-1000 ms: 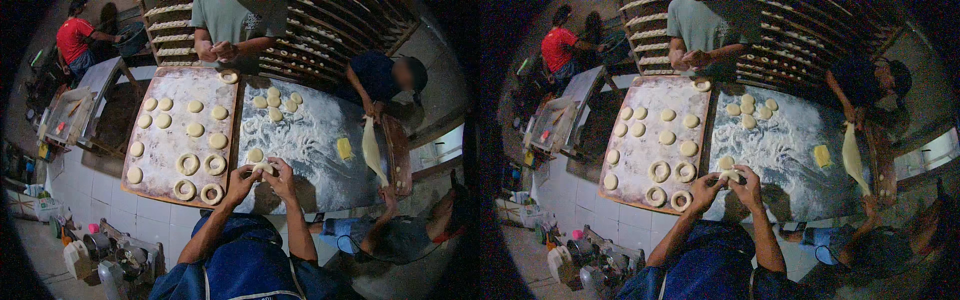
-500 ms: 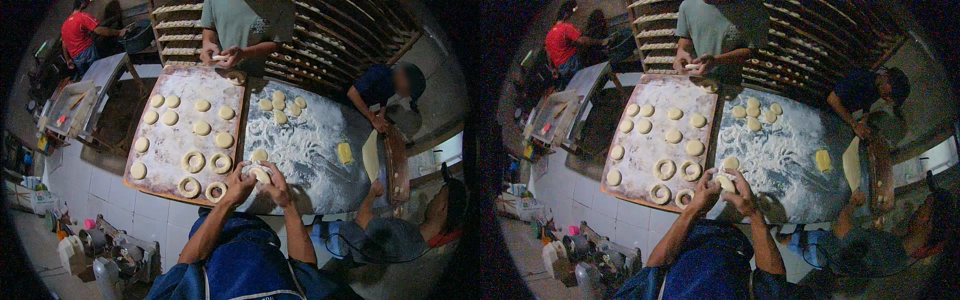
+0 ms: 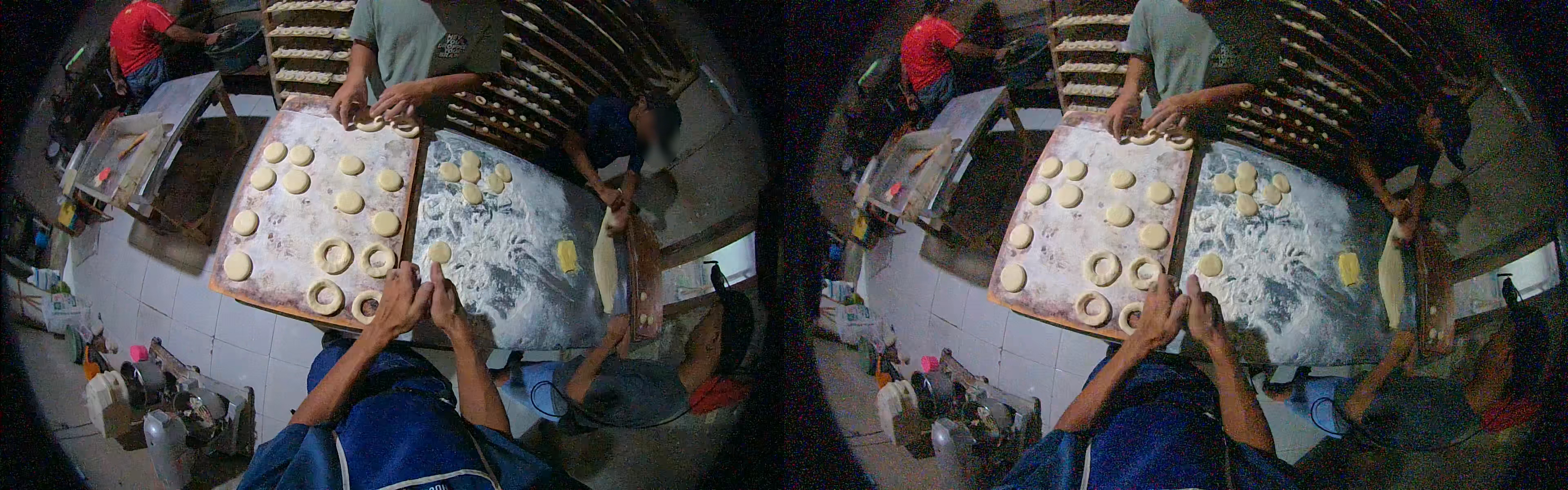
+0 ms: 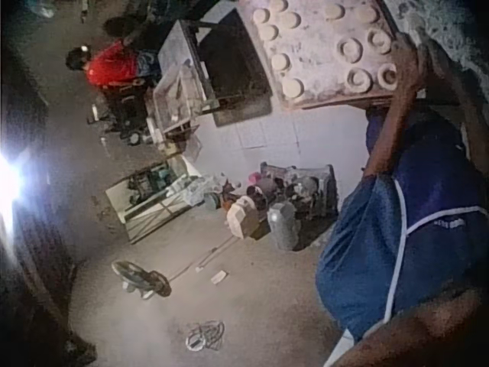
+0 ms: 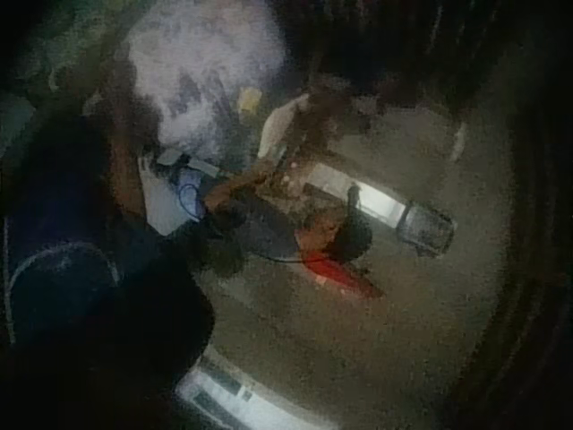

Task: The person shapes small dough pieces into ring shapes by hand and places them on a floured wooden board. Other workers are visible in the background performing similar tasks.

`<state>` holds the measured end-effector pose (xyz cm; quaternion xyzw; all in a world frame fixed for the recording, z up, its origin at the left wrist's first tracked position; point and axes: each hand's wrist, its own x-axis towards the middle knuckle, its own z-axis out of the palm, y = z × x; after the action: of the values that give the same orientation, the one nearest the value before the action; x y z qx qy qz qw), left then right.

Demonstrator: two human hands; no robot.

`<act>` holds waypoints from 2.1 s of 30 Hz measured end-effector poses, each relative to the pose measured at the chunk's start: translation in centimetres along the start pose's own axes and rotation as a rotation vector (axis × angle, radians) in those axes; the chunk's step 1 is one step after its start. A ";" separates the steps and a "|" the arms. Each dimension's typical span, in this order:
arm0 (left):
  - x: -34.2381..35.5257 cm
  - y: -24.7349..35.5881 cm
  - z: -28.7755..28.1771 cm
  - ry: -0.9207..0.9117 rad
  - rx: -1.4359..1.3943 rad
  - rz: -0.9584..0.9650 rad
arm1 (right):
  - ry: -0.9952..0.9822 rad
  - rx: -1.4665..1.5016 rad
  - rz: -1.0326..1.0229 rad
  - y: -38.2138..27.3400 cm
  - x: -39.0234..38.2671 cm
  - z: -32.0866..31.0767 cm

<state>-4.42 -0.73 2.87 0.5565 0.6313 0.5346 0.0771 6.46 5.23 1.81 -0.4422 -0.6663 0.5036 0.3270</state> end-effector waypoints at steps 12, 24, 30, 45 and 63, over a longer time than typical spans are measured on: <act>-2.7 -4.0 2.1 0.141 -1.178 -0.950 | 0.113 0.114 0.262 -3.4 -2.2 3.2; -1.8 -3.6 -5.2 -0.082 -0.353 -0.455 | -0.206 0.006 0.132 -0.8 -2.6 5.4; -4.1 -7.7 -5.1 0.124 -1.083 -0.650 | 0.136 -0.211 -0.154 0.5 -3.8 9.6; -6.1 -10.0 -13.9 0.234 -0.562 -0.632 | -0.411 -0.287 -0.401 -4.4 -3.7 15.8; -7.9 -13.4 -21.4 0.341 0.445 -0.427 | -0.534 -0.644 -0.282 -7.5 -3.6 18.3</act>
<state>-24.65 -16.98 -2.39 0.3177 0.8384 0.4409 -0.0427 -10.20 -5.88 3.98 -0.2807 -0.9042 0.3172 0.0542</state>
